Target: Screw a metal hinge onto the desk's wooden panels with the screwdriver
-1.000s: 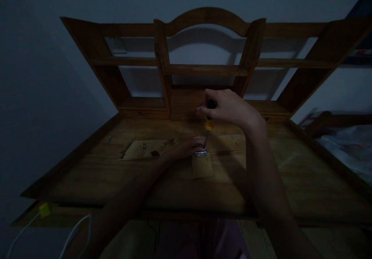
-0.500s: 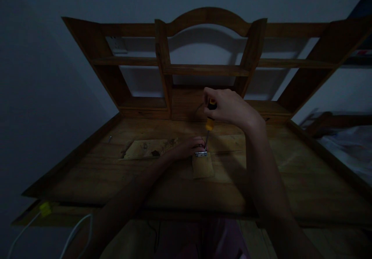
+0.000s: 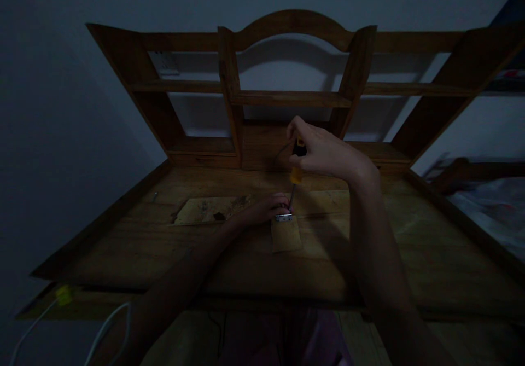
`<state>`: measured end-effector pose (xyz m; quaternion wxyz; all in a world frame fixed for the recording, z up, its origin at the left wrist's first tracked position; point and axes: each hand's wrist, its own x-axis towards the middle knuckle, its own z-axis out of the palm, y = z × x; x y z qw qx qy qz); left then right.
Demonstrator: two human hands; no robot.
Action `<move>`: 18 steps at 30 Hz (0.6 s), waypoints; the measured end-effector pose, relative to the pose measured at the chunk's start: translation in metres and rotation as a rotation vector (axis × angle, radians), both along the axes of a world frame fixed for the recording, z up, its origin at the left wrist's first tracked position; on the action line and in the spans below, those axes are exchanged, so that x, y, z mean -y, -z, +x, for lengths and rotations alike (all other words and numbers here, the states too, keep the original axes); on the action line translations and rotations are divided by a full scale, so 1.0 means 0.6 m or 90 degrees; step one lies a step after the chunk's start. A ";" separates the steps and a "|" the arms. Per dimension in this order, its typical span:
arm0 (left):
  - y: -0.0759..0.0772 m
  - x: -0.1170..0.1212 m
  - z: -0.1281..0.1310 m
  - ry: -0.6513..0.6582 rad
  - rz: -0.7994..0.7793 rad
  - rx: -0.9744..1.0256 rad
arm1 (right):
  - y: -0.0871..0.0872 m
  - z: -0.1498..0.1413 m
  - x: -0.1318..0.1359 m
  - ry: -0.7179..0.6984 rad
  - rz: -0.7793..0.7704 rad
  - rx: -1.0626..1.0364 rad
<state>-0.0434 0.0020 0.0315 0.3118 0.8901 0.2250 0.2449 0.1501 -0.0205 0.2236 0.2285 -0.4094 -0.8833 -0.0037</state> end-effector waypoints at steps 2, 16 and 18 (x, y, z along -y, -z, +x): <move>-0.002 0.001 0.000 0.002 0.003 0.001 | 0.002 0.000 -0.002 0.022 -0.004 -0.001; -0.002 0.002 0.001 0.003 0.003 0.008 | 0.004 -0.006 -0.002 0.056 0.022 0.015; -0.003 0.002 0.002 0.001 0.005 0.007 | 0.003 -0.004 -0.002 0.062 0.019 0.019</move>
